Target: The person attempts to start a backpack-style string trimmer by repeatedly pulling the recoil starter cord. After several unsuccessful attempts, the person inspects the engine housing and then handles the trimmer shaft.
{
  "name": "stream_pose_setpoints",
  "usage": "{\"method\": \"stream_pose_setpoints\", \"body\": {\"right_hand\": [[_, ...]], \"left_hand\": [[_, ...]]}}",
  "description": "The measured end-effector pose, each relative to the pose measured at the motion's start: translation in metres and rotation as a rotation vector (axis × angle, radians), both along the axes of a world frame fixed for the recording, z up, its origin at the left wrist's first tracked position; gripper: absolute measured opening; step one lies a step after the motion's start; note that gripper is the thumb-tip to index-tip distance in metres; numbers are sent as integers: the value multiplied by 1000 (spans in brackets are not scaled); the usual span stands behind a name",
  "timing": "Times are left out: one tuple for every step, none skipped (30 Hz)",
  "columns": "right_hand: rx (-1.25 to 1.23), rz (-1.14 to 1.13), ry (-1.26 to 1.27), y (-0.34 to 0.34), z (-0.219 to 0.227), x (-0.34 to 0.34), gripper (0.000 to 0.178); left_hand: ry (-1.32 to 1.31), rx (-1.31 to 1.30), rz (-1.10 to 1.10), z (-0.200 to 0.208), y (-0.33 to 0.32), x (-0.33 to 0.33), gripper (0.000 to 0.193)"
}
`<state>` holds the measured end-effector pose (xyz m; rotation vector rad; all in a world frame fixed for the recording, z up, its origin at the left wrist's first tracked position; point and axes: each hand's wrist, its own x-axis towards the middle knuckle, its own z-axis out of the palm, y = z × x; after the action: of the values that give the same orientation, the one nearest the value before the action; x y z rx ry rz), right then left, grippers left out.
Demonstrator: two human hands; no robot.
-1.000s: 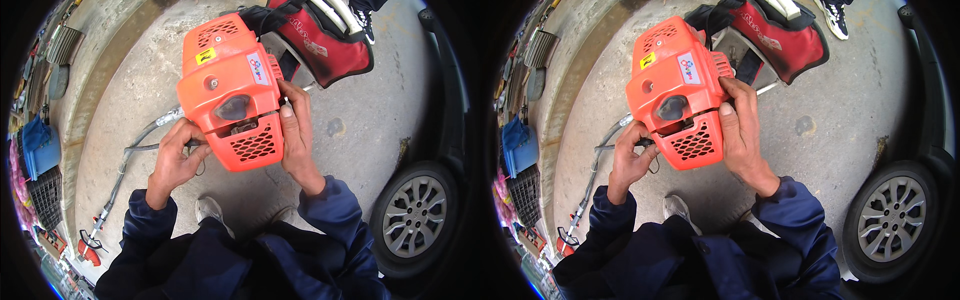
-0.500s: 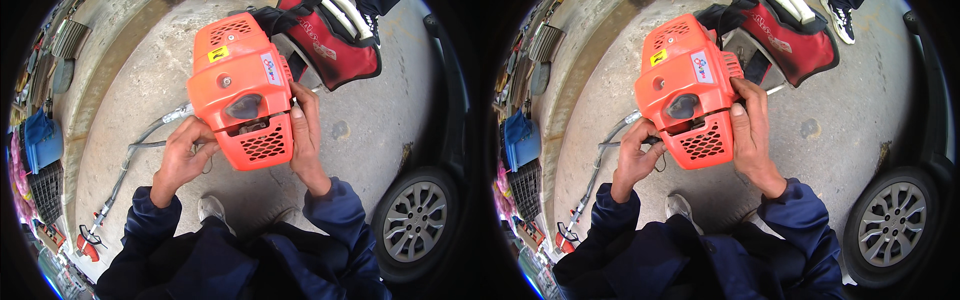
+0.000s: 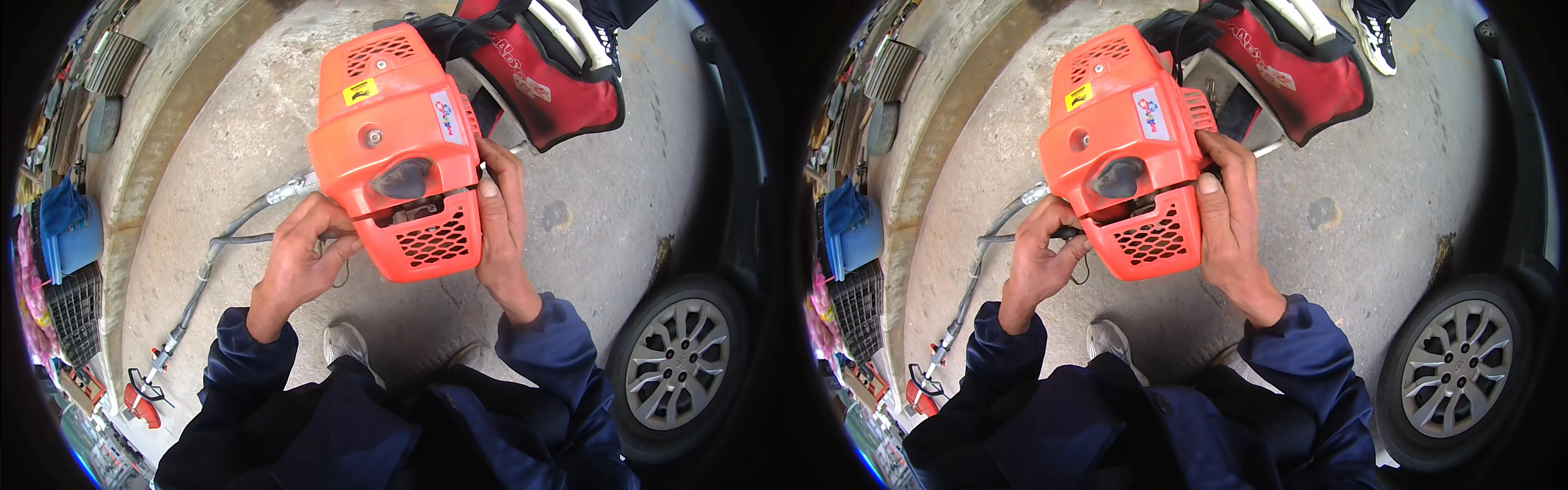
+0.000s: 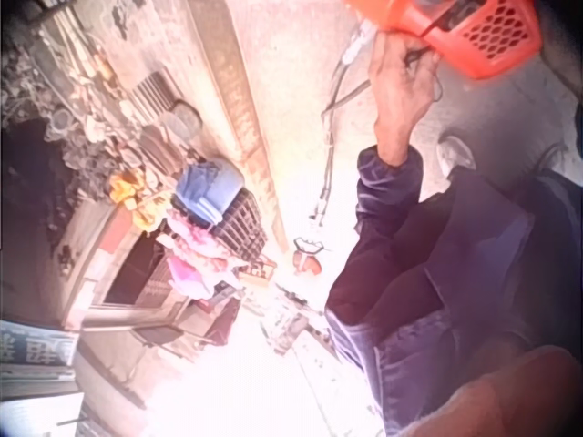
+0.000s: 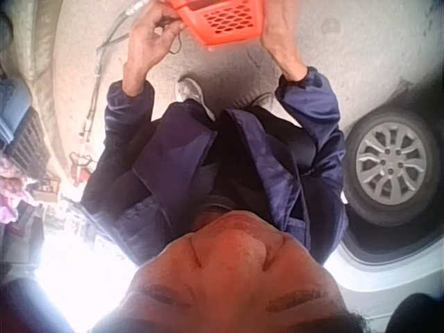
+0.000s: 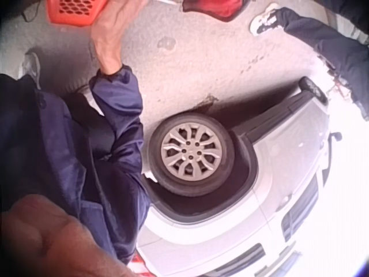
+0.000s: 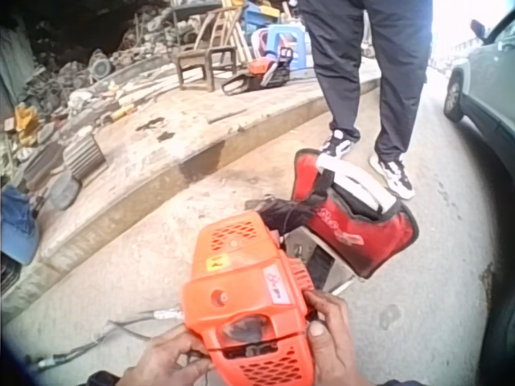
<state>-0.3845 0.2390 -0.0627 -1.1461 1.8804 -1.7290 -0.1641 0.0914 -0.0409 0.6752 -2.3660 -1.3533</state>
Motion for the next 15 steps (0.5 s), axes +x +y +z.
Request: {"method": "stream_pose_setpoints", "body": {"right_hand": [[-3, 2, -8, 0, 0, 0, 48], [-3, 5, -13, 0, -1, 0, 48], [0, 3, -8, 0, -1, 0, 48], [5, 2, -1, 0, -1, 0, 48], [9, 1, 6, 0, -1, -1, 47], [13, 2, 5, 0, -1, -1, 47], [16, 2, 5, 0, -2, -2, 47], [15, 8, 13, 0, -2, -3, 47], [20, 4, 15, 0, -2, -3, 47], [20, 5, 25, 0, -3, -4, 47], [20, 6, 35, 0, -3, -5, 47], [16, 3, 21, 0, -3, -5, 47], [10, 2, 6, 0, -3, -6, 47], [8, 3, -9, 0, -3, -5, 47], [3, 5, -31, -1, -3, -5, 47]], "left_hand": [[6, 12, 4, 0, 0, 0, 25], [7, 16, 11, 0, 0, -1, 25], [8, 23, 12, 0, 0, -1, 25], [18, 30, 3, 0, 0, -1, 25], [12, 16, 3, 0, 0, -2, 24], [15, 1, -7, 1, 0, -2, 23], [27, -12, -16, 2, -1, -2, 24], [13, -26, -21, 3, -1, -3, 23], [9, -38, -26, 5, -1, -3, 23], [4, -50, -30, 7, -1, -3, 23], [-15, -65, -39, 9, -1, -3, 24], [-34, -79, -47, 11, -1, -3, 25], [-54, -94, -54, 13, -1, -3, 26], [-47, -121, -60, 15, -1, -2, 28], [-40, -147, -65, 17, -1, -2, 30]]}}
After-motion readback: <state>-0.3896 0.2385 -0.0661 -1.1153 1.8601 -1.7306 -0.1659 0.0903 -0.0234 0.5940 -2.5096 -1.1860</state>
